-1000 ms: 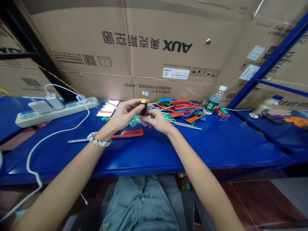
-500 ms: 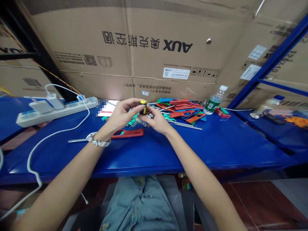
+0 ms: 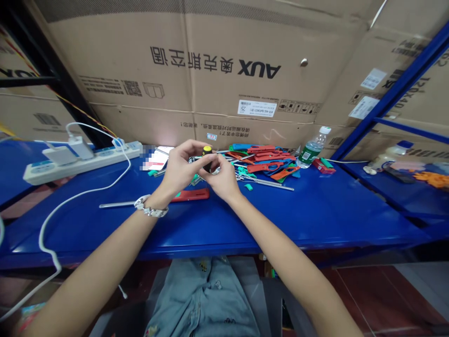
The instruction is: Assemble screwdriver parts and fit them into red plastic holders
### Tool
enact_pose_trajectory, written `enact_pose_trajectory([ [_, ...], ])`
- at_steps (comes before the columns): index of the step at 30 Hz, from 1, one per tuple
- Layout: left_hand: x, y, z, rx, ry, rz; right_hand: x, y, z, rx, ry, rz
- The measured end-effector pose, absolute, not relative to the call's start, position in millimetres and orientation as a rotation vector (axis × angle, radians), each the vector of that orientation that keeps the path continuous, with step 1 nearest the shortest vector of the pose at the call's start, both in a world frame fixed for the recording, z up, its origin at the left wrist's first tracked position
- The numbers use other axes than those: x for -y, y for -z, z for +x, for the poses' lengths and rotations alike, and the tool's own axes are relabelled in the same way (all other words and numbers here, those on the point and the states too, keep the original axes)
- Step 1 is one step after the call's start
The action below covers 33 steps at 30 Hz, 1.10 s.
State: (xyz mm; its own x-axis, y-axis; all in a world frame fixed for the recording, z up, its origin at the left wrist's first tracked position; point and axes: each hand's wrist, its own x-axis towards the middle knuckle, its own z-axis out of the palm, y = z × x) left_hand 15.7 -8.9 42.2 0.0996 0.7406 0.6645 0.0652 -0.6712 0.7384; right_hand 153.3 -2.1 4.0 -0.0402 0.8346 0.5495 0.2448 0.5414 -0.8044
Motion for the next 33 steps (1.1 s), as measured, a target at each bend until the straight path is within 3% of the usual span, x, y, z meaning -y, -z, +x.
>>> enact_pose_trajectory([
  [5, 11.4, -49.4, -2.2, -0.622, -1.281, 1.928, 4.3, -21.3, 176.9, 1.857, -1.129, -0.768],
  [7, 10.9, -49.4, -5.0, -0.597, -1.251, 1.947, 4.4, -25.8, 181.9, 1.883, -1.175, -0.781],
  [14, 7.8, -36.5, 16.4, -0.847, -1.750, 1.795, 5.9, -8.3, 155.2, 1.686, -0.677, -0.934],
  [17, 9.1, -36.4, 18.6, -0.797, -1.729, 1.796, 8.2, -3.7, 149.0, 1.603, -0.553, -0.967],
  [21, 10.2, -43.3, 6.3, -0.640, -1.363, 1.931, 7.1, -14.9, 165.8, 1.773, -0.893, -0.840],
  [25, 9.0, -47.6, -4.8, -0.590, -1.233, 1.958, 6.1, -26.8, 182.4, 1.883, -1.192, -0.782],
  [28, 7.8, -46.6, -3.3, -0.600, -1.263, 1.935, 6.6, -27.5, 179.8, 1.882, -1.058, -0.851],
  [33, 8.7, -38.0, 18.0, -0.813, -1.686, 1.727, 7.8, -17.5, 162.5, 1.686, -0.615, -0.968],
])
